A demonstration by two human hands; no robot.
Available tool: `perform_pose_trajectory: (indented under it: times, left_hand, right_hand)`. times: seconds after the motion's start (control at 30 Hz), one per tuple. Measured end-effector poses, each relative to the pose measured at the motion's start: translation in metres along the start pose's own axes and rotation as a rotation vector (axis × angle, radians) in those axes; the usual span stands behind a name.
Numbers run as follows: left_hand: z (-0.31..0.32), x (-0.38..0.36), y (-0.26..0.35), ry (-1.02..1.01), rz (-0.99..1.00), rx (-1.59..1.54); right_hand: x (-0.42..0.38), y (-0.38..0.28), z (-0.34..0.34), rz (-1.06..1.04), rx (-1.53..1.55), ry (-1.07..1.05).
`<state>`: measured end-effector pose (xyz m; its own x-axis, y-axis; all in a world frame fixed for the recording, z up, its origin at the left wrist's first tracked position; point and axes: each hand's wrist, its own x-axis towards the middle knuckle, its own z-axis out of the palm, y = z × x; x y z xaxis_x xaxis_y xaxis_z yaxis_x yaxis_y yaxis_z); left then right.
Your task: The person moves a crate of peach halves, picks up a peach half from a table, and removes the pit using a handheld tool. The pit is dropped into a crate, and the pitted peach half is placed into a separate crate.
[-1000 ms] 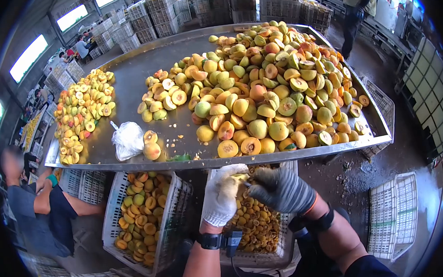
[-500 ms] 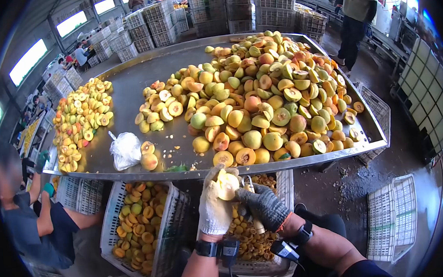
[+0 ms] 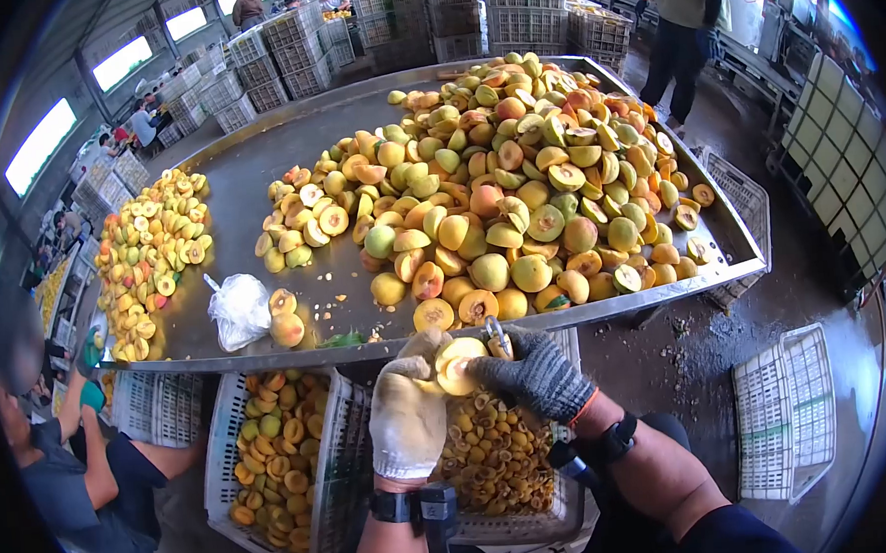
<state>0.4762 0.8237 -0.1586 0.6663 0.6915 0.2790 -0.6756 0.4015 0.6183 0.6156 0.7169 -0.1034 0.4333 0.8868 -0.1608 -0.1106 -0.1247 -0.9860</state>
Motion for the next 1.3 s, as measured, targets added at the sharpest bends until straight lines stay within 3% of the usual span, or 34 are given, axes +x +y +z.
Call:
perform_pose_trajectory:
  times: [0.03,0.07,0.1,0.13,0.2,0.23,0.3,0.33,0.37,0.43,0.5,0.53,0.6,0.73,0.83,1.0,1.1,1.3]
  left_hand:
    - [0.003,-0.001,0.005,0.005,-0.063,-0.132]
    - [0.005,0.001,0.014,0.161,-0.225,0.039]
    - [0.003,0.005,0.016,0.172,-0.321,0.311]
    - [0.007,0.003,0.018,0.157,-0.447,0.297]
    - [0.015,0.002,0.022,0.069,-0.681,0.450]
    - [0.013,0.001,0.021,0.069,-0.687,0.451]
    - [0.000,-0.002,0.017,0.115,-0.744,0.433]
    - [-0.010,-0.002,0.014,0.097,-0.719,0.090]
    - [-0.012,-0.003,0.011,0.099,-0.711,0.098]
    - [0.001,0.002,0.007,0.194,-0.430,-0.103]
    - [-0.010,0.005,0.005,0.154,-0.401,-0.208]
    - [-0.008,0.005,0.004,0.200,-0.385,-0.198]
    - [-0.003,0.005,0.001,0.271,-0.339,-0.144]
    - [0.006,0.003,-0.003,0.257,-0.183,-0.018]
    - [0.005,0.001,-0.003,0.253,-0.154,0.026]
    - [0.003,0.000,-0.005,0.353,-0.154,0.061]
    - [0.009,0.000,-0.002,0.346,-0.170,-0.013]
    - [0.012,-0.001,0.001,0.334,-0.151,0.003]
  right_hand:
    - [0.000,0.000,-0.003,0.004,0.005,0.001]
    - [0.000,0.000,-0.006,-0.172,-0.222,-0.046]
    - [0.000,-0.001,-0.010,-0.350,-0.450,-0.095]
    - [0.001,-0.008,-0.015,-0.332,-0.679,-0.185]
    - [0.009,0.007,-0.019,-0.397,-0.747,-0.207]
    - [0.011,0.012,-0.019,-0.469,-0.818,-0.224]
    - [0.007,0.016,-0.018,-0.378,-0.785,-0.191]
    - [0.006,0.019,-0.015,-0.337,-0.435,-0.033]
    - [0.008,0.020,-0.011,-0.294,-0.082,0.115]
    - [0.007,0.024,-0.022,-0.012,0.235,0.071]
    - [0.009,0.045,-0.027,-0.167,-0.118,-0.040]
    - [0.006,0.043,-0.021,-0.171,-0.116,-0.049]
    - [-0.010,0.028,-0.002,-0.345,-0.439,0.022]
    - [-0.019,0.026,0.017,-0.482,-0.462,0.008]
    - [-0.019,0.029,0.027,-0.455,-0.654,0.072]
    - [-0.015,0.033,0.042,-0.476,-0.754,0.084]
    - [-0.013,0.027,0.047,-0.401,-0.825,0.063]
    - [-0.005,0.035,0.055,-0.441,-0.833,0.105]
